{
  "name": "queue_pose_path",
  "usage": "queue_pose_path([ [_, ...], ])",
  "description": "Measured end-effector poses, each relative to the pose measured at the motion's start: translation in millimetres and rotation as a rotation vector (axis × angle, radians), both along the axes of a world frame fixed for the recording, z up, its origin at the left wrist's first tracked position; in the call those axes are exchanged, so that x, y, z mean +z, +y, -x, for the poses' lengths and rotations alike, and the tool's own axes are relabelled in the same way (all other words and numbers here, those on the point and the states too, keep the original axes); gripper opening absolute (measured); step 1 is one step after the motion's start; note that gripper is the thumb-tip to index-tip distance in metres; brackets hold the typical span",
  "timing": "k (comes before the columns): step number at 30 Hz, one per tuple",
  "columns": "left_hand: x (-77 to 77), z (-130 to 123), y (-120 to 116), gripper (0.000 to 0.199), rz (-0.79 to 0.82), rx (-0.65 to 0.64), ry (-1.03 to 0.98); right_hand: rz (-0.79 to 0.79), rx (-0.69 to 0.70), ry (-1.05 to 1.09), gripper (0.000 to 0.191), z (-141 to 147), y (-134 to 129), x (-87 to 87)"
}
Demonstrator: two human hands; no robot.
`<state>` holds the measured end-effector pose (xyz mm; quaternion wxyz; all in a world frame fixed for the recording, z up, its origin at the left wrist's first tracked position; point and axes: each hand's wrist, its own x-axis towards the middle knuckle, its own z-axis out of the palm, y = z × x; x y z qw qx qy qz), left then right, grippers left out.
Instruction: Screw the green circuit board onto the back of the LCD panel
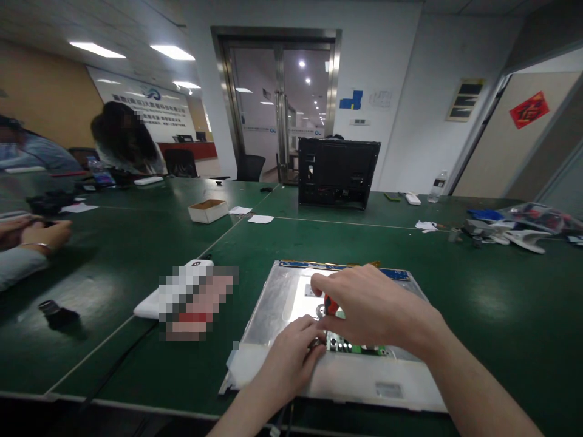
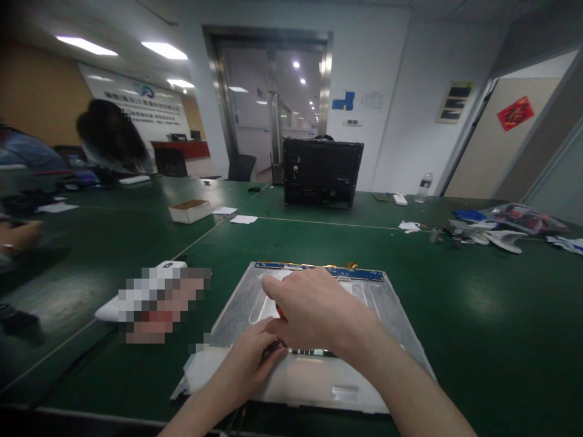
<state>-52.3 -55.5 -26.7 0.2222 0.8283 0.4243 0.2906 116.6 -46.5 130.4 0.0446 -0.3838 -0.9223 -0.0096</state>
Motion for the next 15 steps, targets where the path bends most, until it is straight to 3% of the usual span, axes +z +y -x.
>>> queue_pose_path([
  [6,1.9,-0.4,0.7,0.015,0.002,0.003,0.002,-0.027,-0.030,-0.022,0.014,2.3,-0.6,-0.5],
  [10,1.5,-0.4,0.8,0.015,0.006,-0.006,-0.011,-0.013,0.021,-0.001,0.019,1.1,-4.7,1.0],
  [15,2.0,-0.1,0.2,0.013,-0.009,0.025,-0.002,-0.038,-0.032,-0.029,0.019,1.4,-2.7,0.9],
])
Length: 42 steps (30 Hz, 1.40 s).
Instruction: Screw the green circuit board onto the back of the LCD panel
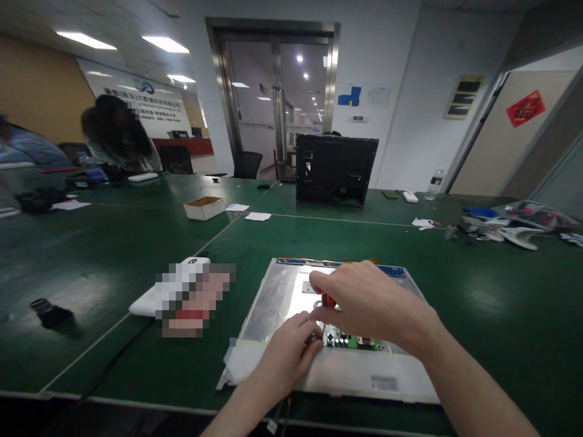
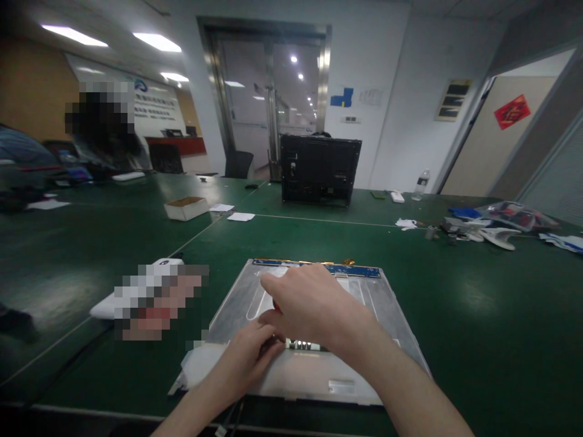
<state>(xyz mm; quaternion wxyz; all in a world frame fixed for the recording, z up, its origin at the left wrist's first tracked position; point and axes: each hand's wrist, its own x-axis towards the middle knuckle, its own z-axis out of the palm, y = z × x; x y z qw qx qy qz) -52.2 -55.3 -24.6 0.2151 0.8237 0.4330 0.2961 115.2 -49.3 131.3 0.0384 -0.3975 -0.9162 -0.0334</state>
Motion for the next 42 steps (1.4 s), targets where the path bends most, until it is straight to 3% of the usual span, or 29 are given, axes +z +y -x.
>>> queue_pose_path([
  [16,0.5,1.3,-0.2,0.013,0.012,-0.036,0.008,-0.018,0.036,0.032,0.012,-1.5,3.4,-1.7],
  [20,-1.4,0.6,1.0,0.013,-0.009,-0.035,0.010,-0.001,0.073,0.039,0.019,-1.7,3.0,-1.2],
  [24,-0.9,0.1,0.8,0.012,-0.011,-0.005,0.029,-0.001,0.008,0.019,0.022,-0.1,3.9,-1.1],
  [28,1.6,0.1,0.4,0.013,0.009,-0.020,0.027,0.008,0.028,0.013,0.012,-1.4,3.7,-1.2],
  [34,-0.6,1.0,1.2,0.018,0.006,-0.030,0.008,0.015,0.052,0.012,0.022,-1.2,2.7,0.8],
  [38,0.9,0.3,1.5,0.015,0.009,-0.018,0.014,0.008,0.013,-0.008,0.019,2.5,4.7,1.0],
  [42,2.7,-0.6,2.1,0.017,0.032,-0.042,0.010,-0.008,0.060,0.021,0.020,0.9,5.3,-0.6],
])
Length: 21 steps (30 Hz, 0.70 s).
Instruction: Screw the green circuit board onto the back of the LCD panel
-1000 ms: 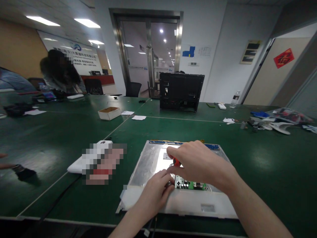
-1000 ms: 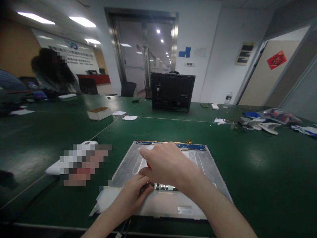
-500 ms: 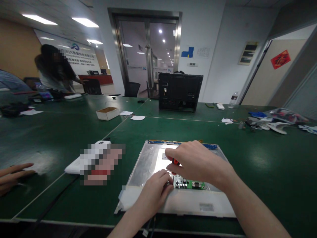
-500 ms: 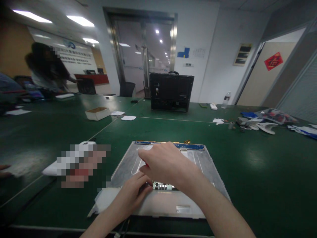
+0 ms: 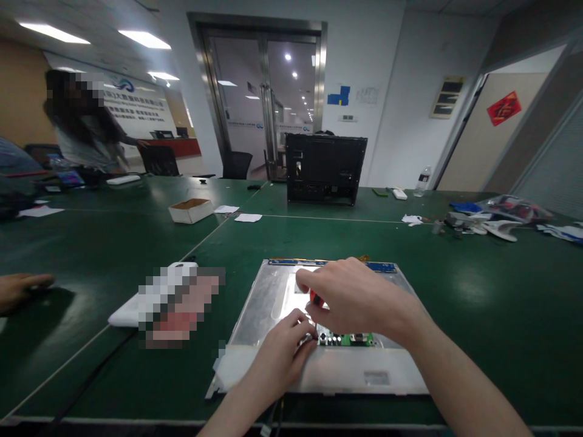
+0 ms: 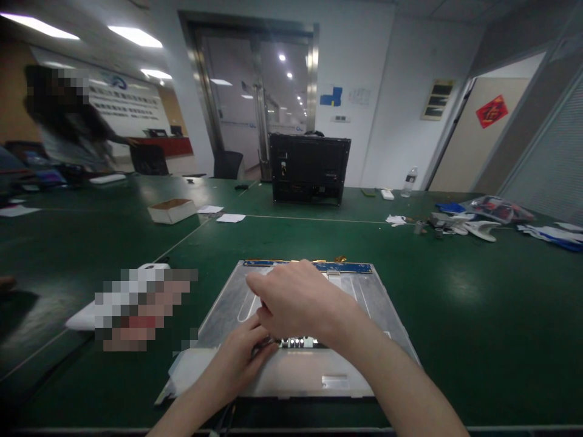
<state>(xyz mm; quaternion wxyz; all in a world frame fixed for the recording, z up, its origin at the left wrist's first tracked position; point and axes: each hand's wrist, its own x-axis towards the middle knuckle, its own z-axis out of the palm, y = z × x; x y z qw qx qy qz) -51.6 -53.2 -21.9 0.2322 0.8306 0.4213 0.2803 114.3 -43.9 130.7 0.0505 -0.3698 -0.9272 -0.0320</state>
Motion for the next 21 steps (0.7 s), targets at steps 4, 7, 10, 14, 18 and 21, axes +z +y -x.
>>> queue_pose_path([
  [4,-1.9,0.8,0.8,0.017,0.000,-0.010,0.005,0.019,0.033,0.006,0.028,-1.7,0.7,-0.3],
  [7,-2.4,1.5,1.2,0.015,-0.009,0.005,0.020,0.008,-0.025,0.003,0.024,0.1,2.3,-0.2],
  [10,-1.5,1.4,1.3,0.014,-0.007,-0.001,0.014,-0.009,-0.051,0.002,0.020,2.0,3.1,-0.2],
  [14,-2.9,1.3,1.8,0.016,-0.007,-0.013,-0.001,0.014,-0.030,0.007,0.020,2.2,1.4,0.1],
  [18,-5.3,1.8,1.6,0.019,-0.008,-0.021,0.007,0.029,-0.020,0.024,0.020,0.8,0.6,0.3],
  [21,-4.2,1.6,1.0,0.017,0.007,-0.010,0.022,0.038,-0.023,0.025,0.019,-0.3,1.3,0.4],
])
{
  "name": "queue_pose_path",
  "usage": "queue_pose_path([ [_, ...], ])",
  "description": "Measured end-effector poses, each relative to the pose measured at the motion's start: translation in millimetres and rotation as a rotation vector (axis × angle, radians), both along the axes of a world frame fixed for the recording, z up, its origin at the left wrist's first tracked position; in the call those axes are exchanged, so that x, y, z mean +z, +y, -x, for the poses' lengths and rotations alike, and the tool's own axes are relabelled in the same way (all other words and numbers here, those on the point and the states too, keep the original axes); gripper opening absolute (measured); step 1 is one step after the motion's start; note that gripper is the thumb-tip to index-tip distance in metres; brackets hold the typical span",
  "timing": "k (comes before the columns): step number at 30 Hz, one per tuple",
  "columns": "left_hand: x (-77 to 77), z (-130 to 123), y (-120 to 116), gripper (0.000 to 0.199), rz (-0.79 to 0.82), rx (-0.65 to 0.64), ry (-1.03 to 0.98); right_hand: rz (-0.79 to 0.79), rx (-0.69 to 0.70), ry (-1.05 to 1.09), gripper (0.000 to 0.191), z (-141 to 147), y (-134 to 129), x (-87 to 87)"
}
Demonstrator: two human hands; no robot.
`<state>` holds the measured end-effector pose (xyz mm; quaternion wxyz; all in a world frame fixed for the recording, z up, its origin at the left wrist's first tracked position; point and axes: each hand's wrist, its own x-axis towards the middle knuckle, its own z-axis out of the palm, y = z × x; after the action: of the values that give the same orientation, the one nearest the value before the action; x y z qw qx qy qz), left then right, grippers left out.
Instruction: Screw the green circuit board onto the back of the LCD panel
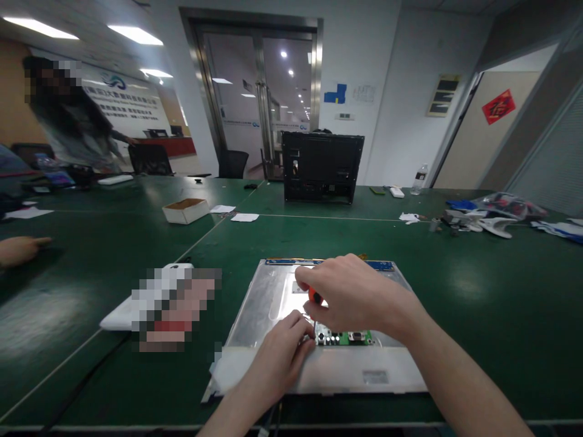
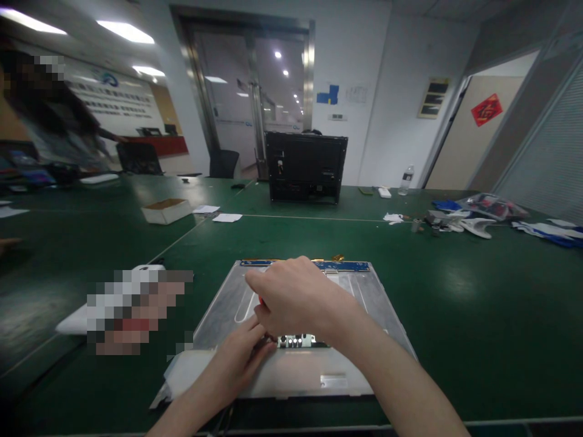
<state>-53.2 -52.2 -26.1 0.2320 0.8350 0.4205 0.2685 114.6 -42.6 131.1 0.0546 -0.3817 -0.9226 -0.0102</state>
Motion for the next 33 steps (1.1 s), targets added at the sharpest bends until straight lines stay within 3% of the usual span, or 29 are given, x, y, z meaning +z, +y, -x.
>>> queue_pose_path([
  [17,0.5,0.4,-0.2,0.017,0.032,-0.021,-0.033,-0.043,0.055,0.015,0.019,-1.9,0.3,-4.5],
  [27,-1.1,-1.4,-0.2,0.013,-0.046,0.017,0.021,-0.056,0.022,-0.022,0.008,1.8,-0.2,-2.4],
  [33,-1.5,-1.3,1.5,0.013,-0.032,0.014,0.016,-0.058,0.017,-0.008,0.011,1.5,-0.1,-3.6],
])
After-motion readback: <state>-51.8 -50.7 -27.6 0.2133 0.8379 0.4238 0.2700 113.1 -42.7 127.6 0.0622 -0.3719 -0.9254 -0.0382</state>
